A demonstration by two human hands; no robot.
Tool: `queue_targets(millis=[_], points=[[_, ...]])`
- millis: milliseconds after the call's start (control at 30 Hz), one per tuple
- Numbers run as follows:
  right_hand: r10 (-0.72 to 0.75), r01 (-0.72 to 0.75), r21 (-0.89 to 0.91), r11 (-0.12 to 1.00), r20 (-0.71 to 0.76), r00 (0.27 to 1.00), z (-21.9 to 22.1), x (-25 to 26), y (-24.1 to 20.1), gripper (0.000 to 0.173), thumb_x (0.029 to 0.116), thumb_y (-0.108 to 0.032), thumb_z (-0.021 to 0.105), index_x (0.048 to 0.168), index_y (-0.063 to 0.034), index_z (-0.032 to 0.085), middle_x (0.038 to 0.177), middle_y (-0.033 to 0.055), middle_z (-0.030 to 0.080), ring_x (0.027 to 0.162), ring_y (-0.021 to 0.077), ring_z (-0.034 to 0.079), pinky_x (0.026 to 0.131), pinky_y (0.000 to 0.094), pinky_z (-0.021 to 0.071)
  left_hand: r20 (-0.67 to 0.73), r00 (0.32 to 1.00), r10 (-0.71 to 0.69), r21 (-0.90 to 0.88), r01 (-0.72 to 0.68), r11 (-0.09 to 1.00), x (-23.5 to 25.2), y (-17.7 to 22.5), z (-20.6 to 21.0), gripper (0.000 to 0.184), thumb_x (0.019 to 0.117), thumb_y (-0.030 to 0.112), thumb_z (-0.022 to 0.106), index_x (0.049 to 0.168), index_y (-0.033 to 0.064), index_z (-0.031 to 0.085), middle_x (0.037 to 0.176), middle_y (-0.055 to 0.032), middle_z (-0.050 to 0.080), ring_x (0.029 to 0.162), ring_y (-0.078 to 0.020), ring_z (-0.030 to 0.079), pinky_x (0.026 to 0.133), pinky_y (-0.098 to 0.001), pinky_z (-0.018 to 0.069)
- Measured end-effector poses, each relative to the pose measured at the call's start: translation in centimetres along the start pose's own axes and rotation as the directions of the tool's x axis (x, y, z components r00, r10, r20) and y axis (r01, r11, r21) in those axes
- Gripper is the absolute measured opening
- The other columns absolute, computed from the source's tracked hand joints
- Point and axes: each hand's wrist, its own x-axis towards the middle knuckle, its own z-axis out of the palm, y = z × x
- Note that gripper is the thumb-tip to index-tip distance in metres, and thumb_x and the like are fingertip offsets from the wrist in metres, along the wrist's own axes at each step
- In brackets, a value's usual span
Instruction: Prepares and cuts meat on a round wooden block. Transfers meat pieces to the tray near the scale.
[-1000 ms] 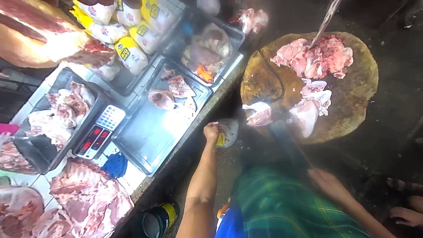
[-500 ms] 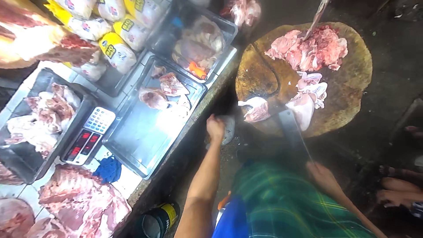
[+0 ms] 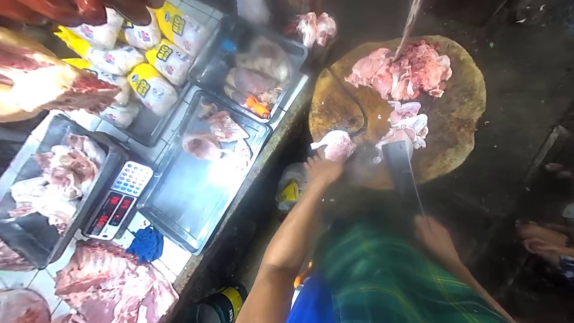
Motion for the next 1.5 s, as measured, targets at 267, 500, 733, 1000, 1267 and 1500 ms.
queue_targets(millis=[267, 500, 733, 1000, 1267, 1500], points=[[0.014, -0.016, 0.033, 0.999, 0.060, 0.998, 0.1, 0.4, -0.8, 0.055, 0.1052, -0.060, 0.040, 0.104, -0.0092, 0.062, 0.065, 0.0017, 0.057, 0.051, 0.0161, 0.057, 0.050, 0.0377, 0.0519, 0.255, 0.715, 0.651, 0.263, -0.699, 0.665, 10.8, 3.0, -4.5, 0.064, 0.0826, 0.012, 0.076, 0.143, 0.0282, 0.061, 0.158, -0.0134, 0.044, 0.142, -0.0401, 0.046, 0.108, -0.0639, 0.0450], [0.004, 0.027, -0.218, 0.976, 0.142, 0.990, -0.1, 1.5, -3.1, 0.066, 0.0997, -0.071, 0.042, 0.116, -0.0105, 0.061, 0.077, 0.0087, 0.061, 0.072, 0.0266, 0.064, 0.069, 0.0529, 0.0536, 0.232, 0.935, 0.268, -0.267, -0.203, 0.942, 5.7, -3.1, -3.9, 0.049, 0.0925, 0.032, 0.073, 0.129, 0.0016, 0.062, 0.114, -0.0208, 0.070, 0.104, -0.0328, 0.069, 0.092, -0.0565, 0.0559], [0.047, 0.018, -0.408, 0.913, 0.147, 0.988, -0.7, 1.0, -6.4, 0.069, 0.1027, -0.070, 0.033, 0.117, -0.0086, 0.061, 0.083, 0.0138, 0.064, 0.082, 0.0325, 0.066, 0.075, 0.0560, 0.0524, 0.042, 0.973, -0.226, -0.993, 0.066, 0.100, -4.5, -2.8, 7.5, 0.042, 0.0978, 0.025, 0.064, 0.131, 0.0046, 0.051, 0.094, -0.0140, 0.068, 0.069, -0.0228, 0.067, 0.058, -0.0413, 0.0593], [-0.031, 0.103, -0.473, 0.875, 0.157, 0.987, -0.7, 0.2, -7.3, 0.068, 0.1031, -0.069, 0.033, 0.117, -0.0084, 0.060, 0.077, 0.0109, 0.062, 0.075, 0.0301, 0.066, 0.069, 0.0517, 0.0531, 0.026, 0.924, -0.382, -0.979, 0.100, 0.176, -6.6, -0.5, 9.5, 0.050, 0.0985, 0.035, 0.066, 0.137, 0.0071, 0.051, 0.102, -0.0176, 0.069, 0.076, -0.0281, 0.070, 0.065, -0.0483, 0.0613], [-0.200, 0.247, -0.470, 0.847, 0.148, 0.969, 0.8, 0.3, -6.8, 0.062, 0.1055, -0.060, 0.039, 0.118, -0.0038, 0.062, 0.077, 0.0131, 0.067, 0.072, 0.0298, 0.069, 0.067, 0.0501, 0.0566, 0.032, 0.918, -0.395, -0.990, 0.084, 0.117, -7.2, -0.4, 11.1, 0.047, 0.1019, 0.034, 0.060, 0.139, 0.0065, 0.050, 0.107, -0.0180, 0.067, 0.082, -0.0291, 0.070, 0.068, -0.0505, 0.0620], [0.044, 0.034, -0.360, 0.932, 0.206, 0.978, -2.6, 2.6, -6.5, 0.068, 0.1027, -0.070, 0.035, 0.111, -0.0079, 0.062, 0.073, 0.0103, 0.061, 0.060, 0.0269, 0.063, 0.058, 0.0510, 0.0553, 0.073, 0.954, -0.292, -0.990, 0.033, -0.140, -6.0, -2.9, 9.9, 0.036, 0.1077, 0.033, 0.048, 0.135, 0.0099, 0.051, 0.106, -0.0125, 0.067, 0.078, -0.0218, 0.067, 0.063, -0.0392, 0.0586]])
